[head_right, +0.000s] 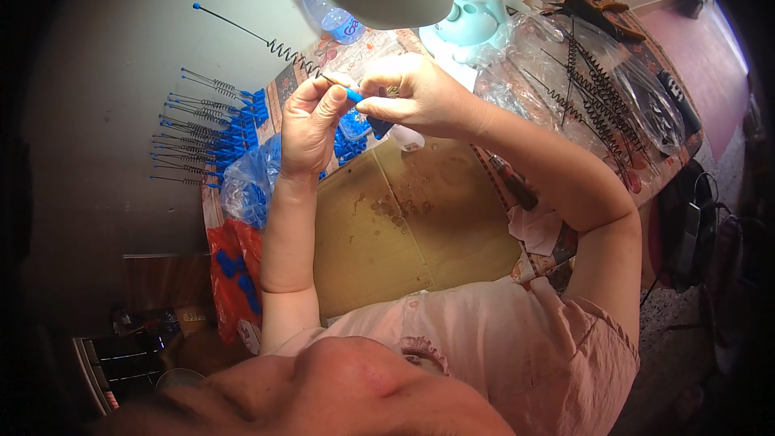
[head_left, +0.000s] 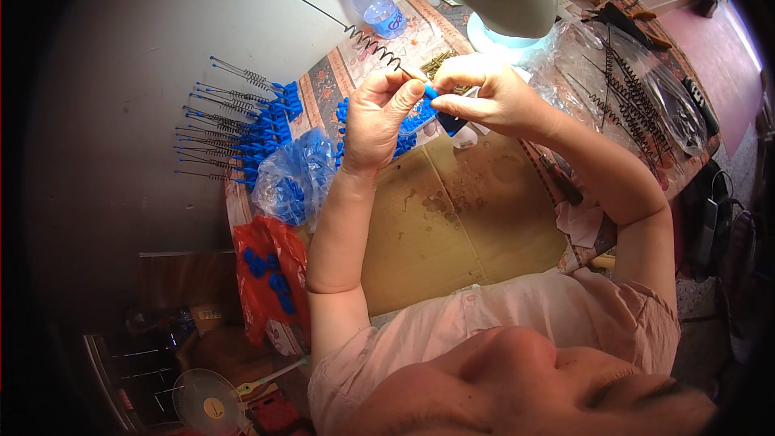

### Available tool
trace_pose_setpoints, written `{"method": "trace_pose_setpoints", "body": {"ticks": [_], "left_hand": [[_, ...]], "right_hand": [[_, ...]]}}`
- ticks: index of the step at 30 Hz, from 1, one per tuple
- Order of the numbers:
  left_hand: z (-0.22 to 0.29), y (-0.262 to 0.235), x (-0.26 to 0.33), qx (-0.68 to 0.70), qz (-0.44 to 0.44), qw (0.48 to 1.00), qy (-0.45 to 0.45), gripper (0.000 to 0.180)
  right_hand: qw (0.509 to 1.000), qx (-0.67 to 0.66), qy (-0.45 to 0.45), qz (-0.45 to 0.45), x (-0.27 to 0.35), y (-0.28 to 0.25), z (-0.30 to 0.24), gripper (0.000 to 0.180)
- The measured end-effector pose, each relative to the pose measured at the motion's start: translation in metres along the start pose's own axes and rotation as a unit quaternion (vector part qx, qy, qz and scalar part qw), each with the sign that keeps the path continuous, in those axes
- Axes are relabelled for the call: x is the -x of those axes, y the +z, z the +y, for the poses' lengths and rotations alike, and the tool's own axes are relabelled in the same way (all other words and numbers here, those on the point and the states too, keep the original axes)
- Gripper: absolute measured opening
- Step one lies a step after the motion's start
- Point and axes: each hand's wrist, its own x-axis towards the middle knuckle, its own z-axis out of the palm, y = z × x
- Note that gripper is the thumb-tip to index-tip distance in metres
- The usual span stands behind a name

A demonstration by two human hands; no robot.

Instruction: The person fits plastic parts together, applies glue from a squeeze bottle onto the components, and attaches a coiled wire spring to the plastic assembly.

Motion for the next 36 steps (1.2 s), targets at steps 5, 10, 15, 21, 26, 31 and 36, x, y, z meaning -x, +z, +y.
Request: {"method": "trace_pose_setpoints", "body": {"ticks": [5,10,15,21,26,31,36], "left_hand": [[-0.003,-0.002,0.0,-0.014,0.014,1.0,-0.003,0.013],[-0.002,-0.001,0.001,-0.019,0.02,1.0,-0.008,0.013],[-0.005,-0.004,0.002,-0.019,0.017,1.0,-0.005,0.012],[-0.003,-0.004,0.002,-0.017,0.0,1.0,-0.004,0.012],[-0.001,-0.001,0.004,-0.003,0.0,1.0,-0.004,0.013],[-0.004,0.005,0.005,0.035,0.025,0.999,-0.01,0.011],[-0.004,0.012,0.005,0.072,0.051,0.996,-0.017,0.009]], "right_hand": [[1.0,0.014,-0.001,-0.012,-0.001,-0.002,0.0,0.015],[1.0,0.004,0.009,-0.013,0.0,-0.001,-0.002,0.016],[1.0,0.006,0.012,-0.022,0.0,-0.001,-0.001,0.016],[0.999,0.016,0.012,-0.026,0.0,-0.001,-0.002,0.016],[0.999,-0.002,0.017,-0.028,0.0,-0.002,-0.006,0.016],[0.99,-0.095,0.095,-0.053,-0.003,-0.007,-0.011,0.018],[0.962,-0.198,0.171,-0.072,-0.004,-0.011,-0.012,0.018]]}}
